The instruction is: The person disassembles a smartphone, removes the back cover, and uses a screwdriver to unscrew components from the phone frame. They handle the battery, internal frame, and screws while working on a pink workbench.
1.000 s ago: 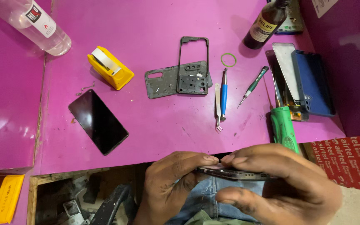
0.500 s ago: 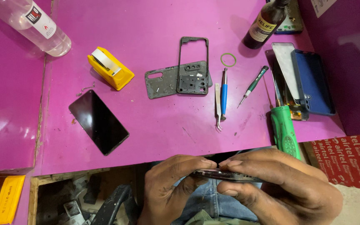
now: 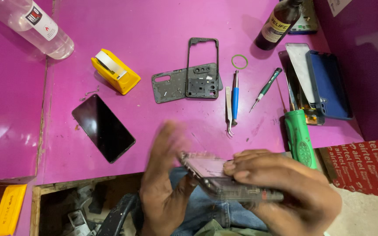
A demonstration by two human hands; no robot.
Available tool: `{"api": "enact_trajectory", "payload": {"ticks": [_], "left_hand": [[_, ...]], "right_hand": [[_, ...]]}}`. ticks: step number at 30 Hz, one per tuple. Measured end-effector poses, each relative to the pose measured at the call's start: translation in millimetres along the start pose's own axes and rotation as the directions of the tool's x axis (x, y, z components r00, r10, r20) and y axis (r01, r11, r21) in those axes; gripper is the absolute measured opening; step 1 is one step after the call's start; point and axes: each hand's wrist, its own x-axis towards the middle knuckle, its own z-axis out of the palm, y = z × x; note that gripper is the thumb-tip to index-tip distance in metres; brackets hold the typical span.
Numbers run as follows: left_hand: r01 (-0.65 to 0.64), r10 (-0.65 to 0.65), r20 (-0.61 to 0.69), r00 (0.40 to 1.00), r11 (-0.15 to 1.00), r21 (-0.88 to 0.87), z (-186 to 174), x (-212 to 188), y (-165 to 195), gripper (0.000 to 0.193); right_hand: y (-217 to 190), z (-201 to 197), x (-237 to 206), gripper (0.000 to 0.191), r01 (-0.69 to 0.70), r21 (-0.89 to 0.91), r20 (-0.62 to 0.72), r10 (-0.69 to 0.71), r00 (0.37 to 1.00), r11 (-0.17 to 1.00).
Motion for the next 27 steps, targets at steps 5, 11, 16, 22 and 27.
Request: {"api": "enact_trajectory", "payload": {"ticks": [5, 11, 16, 22, 27], "left_hand": [[0.504, -0.596, 0.407, 0.692, -0.005, -0.864, -7, 15, 6, 0.081], [0.637, -0.602, 0.395, 0.695, 0.26, -0.725, 5, 37, 17, 0.058], [0.555, -0.567, 0.216, 0.795, 0.533, -0.639, -3, 48, 22, 0.05], [0.508, -0.503, 0.178, 0.846, 0.657, -0.557, -5, 53, 29, 0.049], [0.434, -0.443, 0.126, 0.888, 0.714, -0.549, -5, 51, 38, 0.052]], "right_hand": [[5, 4, 4, 0.022, 0.391, -0.31, 0.155, -0.359, 0.92, 0.867], [41, 2, 0, 0.025, 0.4, -0.372, 0.167, -0.364, 0.916, 0.837], [69, -8, -20, 0.048, -0.513, 0.607, 0.129, 0.562, 0.817, 0.607], [88, -3, -38, 0.04, -0.636, 0.647, 0.236, 0.682, 0.692, 0.422], [83, 2, -37, 0.037, -0.624, 0.627, 0.191, 0.685, 0.704, 0.467]]}}
